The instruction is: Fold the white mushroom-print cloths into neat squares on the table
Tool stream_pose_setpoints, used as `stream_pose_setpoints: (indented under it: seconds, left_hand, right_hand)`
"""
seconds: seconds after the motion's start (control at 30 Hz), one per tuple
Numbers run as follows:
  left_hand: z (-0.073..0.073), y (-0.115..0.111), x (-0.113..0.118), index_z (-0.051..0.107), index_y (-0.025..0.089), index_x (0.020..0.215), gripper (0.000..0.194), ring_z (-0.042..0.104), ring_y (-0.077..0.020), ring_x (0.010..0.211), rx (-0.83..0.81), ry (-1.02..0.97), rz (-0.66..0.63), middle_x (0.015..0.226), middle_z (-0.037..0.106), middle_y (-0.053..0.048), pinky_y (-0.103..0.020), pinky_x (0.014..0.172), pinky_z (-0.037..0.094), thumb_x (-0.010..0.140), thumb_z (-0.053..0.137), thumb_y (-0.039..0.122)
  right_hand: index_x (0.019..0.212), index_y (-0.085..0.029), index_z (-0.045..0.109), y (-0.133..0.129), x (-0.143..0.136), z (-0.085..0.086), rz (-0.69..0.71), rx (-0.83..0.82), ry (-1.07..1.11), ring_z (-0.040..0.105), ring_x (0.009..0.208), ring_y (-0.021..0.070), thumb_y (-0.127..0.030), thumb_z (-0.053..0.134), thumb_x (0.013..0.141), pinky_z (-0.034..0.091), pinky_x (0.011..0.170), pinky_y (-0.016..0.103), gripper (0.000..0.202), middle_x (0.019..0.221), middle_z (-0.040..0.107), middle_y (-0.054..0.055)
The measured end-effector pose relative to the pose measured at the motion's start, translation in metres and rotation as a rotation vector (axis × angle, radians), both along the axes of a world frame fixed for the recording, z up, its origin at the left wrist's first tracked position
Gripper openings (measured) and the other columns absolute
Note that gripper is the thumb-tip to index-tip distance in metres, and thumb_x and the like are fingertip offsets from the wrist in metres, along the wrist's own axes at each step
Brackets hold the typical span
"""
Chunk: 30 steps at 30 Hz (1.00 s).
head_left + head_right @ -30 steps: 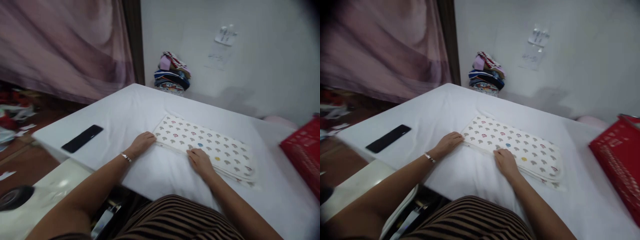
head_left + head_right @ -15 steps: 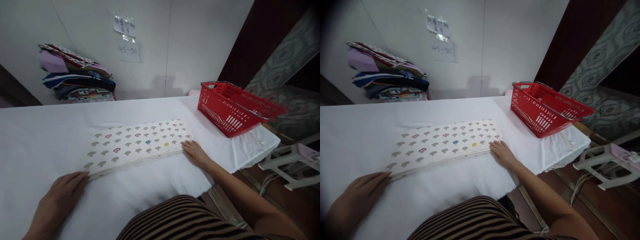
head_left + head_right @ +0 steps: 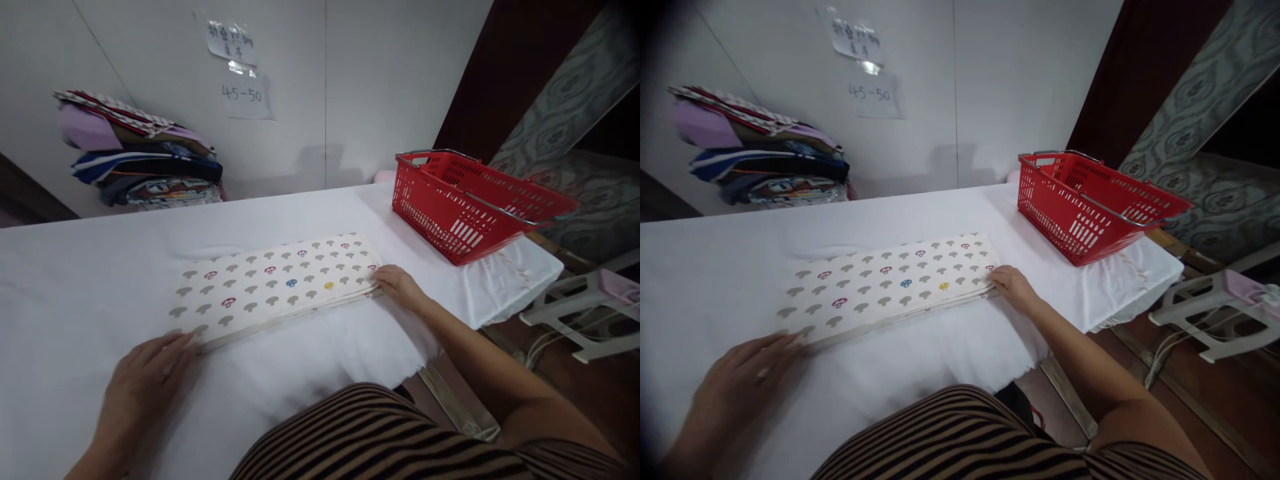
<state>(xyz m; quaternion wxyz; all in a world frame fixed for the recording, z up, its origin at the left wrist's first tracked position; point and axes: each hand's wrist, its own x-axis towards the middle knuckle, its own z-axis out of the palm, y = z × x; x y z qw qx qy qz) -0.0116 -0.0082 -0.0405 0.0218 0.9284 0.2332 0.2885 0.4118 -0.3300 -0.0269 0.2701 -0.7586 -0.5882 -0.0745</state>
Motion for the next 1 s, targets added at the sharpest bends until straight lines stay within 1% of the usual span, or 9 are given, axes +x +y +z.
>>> stream_pose_setpoints:
  seconds: [0.03, 0.1, 0.2, 0.33, 0.43, 0.53, 0.7, 0.9, 1.0]
  left_hand:
    - [0.003, -0.008, 0.014, 0.063, 0.037, 0.102, 0.023, 0.061, -0.0251, 0.093, 0.015, -0.017, -0.022, 0.100, 0.067, 0.001, -0.042, 0.083, 0.048, 0.087, 0.046, 0.037]
    - [0.008, -0.025, 0.047, 0.066, 0.029, 0.097, 0.022, 0.061, -0.0232, 0.089, 0.025, -0.008, -0.146, 0.096, 0.067, -0.002, -0.038, 0.080, 0.049, 0.089, 0.047, 0.035]
    - [0.014, -0.055, 0.099, 0.068, 0.020, 0.098, 0.029, 0.060, -0.0237, 0.093, -0.017, 0.062, -0.305, 0.097, 0.068, -0.007, -0.039, 0.084, 0.048, 0.092, 0.043, 0.034]
    - [0.017, -0.087, 0.155, 0.067, 0.019, 0.102, 0.028, 0.058, -0.0220, 0.093, -0.109, 0.138, -0.386, 0.101, 0.066, -0.007, -0.037, 0.081, 0.047, 0.094, 0.043, 0.031]
    - [0.017, -0.099, 0.181, 0.067, 0.021, 0.099, 0.022, 0.056, -0.0212, 0.088, -0.150, 0.195, -0.401, 0.096, 0.064, -0.006, -0.036, 0.077, 0.045, 0.092, 0.047, 0.028]
    - [0.016, -0.102, 0.192, 0.067, 0.021, 0.093, 0.018, 0.055, -0.0202, 0.084, -0.177, 0.227, -0.371, 0.090, 0.062, -0.005, -0.035, 0.076, 0.044, 0.091, 0.049, 0.025]
    - [0.014, -0.102, 0.192, 0.068, 0.021, 0.087, 0.022, 0.053, -0.0181, 0.080, -0.201, 0.205, -0.393, 0.086, 0.061, -0.004, -0.033, 0.073, 0.042, 0.092, 0.048, 0.026]
    - [0.008, -0.105, 0.185, 0.066, 0.019, 0.088, 0.025, 0.052, -0.0189, 0.084, -0.051, 0.139, -0.460, 0.090, 0.063, -0.005, -0.034, 0.074, 0.041, 0.095, 0.043, 0.024]
    - [0.006, -0.104, 0.184, 0.066, 0.019, 0.092, 0.021, 0.053, -0.0194, 0.086, -0.032, 0.133, -0.485, 0.092, 0.063, -0.006, -0.034, 0.075, 0.042, 0.094, 0.046, 0.026]
  right_hand:
    - [0.100, -0.022, 0.071, 0.002, 0.000, 0.001, 0.056, -0.028, -0.021, 0.062, 0.096, 0.0205, -0.030, 0.043, 0.095, 0.050, 0.086, 0.038, 0.030, 0.098, 0.071, 0.007]
    - [0.097, -0.021, 0.072, 0.006, 0.001, 0.002, 0.131, -0.077, -0.054, 0.062, 0.092, 0.0205, -0.030, 0.045, 0.094, 0.050, 0.083, 0.036, 0.028, 0.096, 0.071, 0.008]
    - [0.095, -0.021, 0.072, 0.009, 0.003, 0.003, 0.145, -0.123, -0.091, 0.061, 0.090, 0.0214, -0.030, 0.048, 0.093, 0.048, 0.080, 0.036, 0.026, 0.094, 0.070, 0.009]
    - [0.092, -0.021, 0.073, 0.012, 0.004, 0.001, 0.128, -0.145, -0.109, 0.059, 0.089, 0.0219, -0.027, 0.050, 0.092, 0.047, 0.078, 0.035, 0.023, 0.092, 0.069, 0.009]
    - [0.093, -0.020, 0.072, 0.012, 0.002, 0.000, 0.120, -0.127, -0.104, 0.059, 0.090, 0.0222, -0.025, 0.049, 0.092, 0.047, 0.079, 0.035, 0.023, 0.094, 0.069, 0.009]
    - [0.095, -0.019, 0.070, 0.008, 0.000, 0.001, 0.122, -0.106, -0.115, 0.058, 0.093, 0.0226, -0.021, 0.044, 0.094, 0.046, 0.080, 0.035, 0.026, 0.096, 0.068, 0.009]
    - [0.100, -0.019, 0.068, -0.003, -0.001, 0.000, 0.133, -0.101, -0.147, 0.057, 0.096, 0.0236, -0.020, 0.045, 0.094, 0.046, 0.080, 0.037, 0.025, 0.100, 0.068, 0.010]
    - [0.107, -0.023, 0.067, -0.011, 0.000, -0.006, 0.164, -0.106, -0.149, 0.057, 0.101, 0.0225, -0.023, 0.044, 0.095, 0.047, 0.082, 0.038, 0.026, 0.106, 0.066, 0.010]
    - [0.109, -0.022, 0.066, -0.013, 0.000, -0.007, 0.170, -0.082, -0.153, 0.057, 0.101, 0.0225, -0.024, 0.045, 0.095, 0.048, 0.081, 0.039, 0.026, 0.107, 0.066, 0.010]
